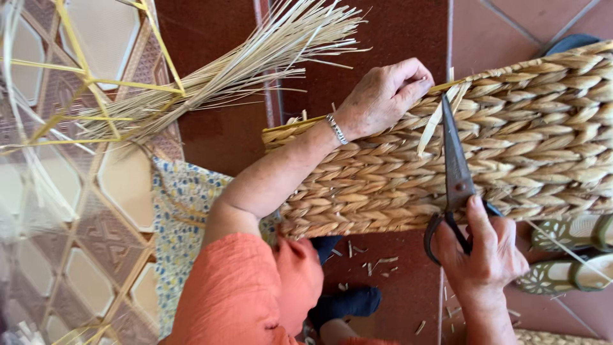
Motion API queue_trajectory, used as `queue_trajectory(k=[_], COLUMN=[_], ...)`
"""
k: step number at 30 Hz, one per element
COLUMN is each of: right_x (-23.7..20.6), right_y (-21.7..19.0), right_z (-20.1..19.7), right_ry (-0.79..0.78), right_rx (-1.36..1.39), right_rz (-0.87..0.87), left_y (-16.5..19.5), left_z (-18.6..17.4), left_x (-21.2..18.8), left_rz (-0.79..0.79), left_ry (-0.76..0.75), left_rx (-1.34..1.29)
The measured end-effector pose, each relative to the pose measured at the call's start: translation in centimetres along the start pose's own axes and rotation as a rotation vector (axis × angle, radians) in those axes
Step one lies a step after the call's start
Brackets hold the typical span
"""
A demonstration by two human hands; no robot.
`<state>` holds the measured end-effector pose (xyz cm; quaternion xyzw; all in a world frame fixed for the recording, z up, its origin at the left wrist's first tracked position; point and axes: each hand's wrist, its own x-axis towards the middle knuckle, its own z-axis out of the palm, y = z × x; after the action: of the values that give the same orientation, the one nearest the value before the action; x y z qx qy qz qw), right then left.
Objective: The person weaves a rectangular basket using dried palm leaves, threading and tucking the material along the rim to reinforce the edge. They rotate the basket to work on different sides and finish by trimming excess material with scissors.
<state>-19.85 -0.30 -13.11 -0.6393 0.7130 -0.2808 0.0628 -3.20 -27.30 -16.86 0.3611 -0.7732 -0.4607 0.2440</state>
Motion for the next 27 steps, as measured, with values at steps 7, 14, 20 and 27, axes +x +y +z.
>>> queue_trajectory(k=[7,14,20,27], right_x=[0.0,2.5,8.0,12.0], right_y=[1.3,3.0,2.7,0.5], right_z=[0.7,1.1,-0.3,-0.7], right_ry=[-0.094,-0.247,-0.467,-0.35], right_rx=[-0.068,-0.048,-0.219,0.692], right_rz=[0.067,0.149,0.262,0.721], left_y=[-1.8,4.7,9.2,8.8], left_z=[3.0,3.4,-1.8,-8.3], left_x=[1.1,1.4,-10.9,-29.1], left_rz=[-0.052,0.115,-0.413,-1.049], left_ry=[0.025,0.628,0.058,0.465], left_rx=[0.074,0.682,-0.261,-0.69])
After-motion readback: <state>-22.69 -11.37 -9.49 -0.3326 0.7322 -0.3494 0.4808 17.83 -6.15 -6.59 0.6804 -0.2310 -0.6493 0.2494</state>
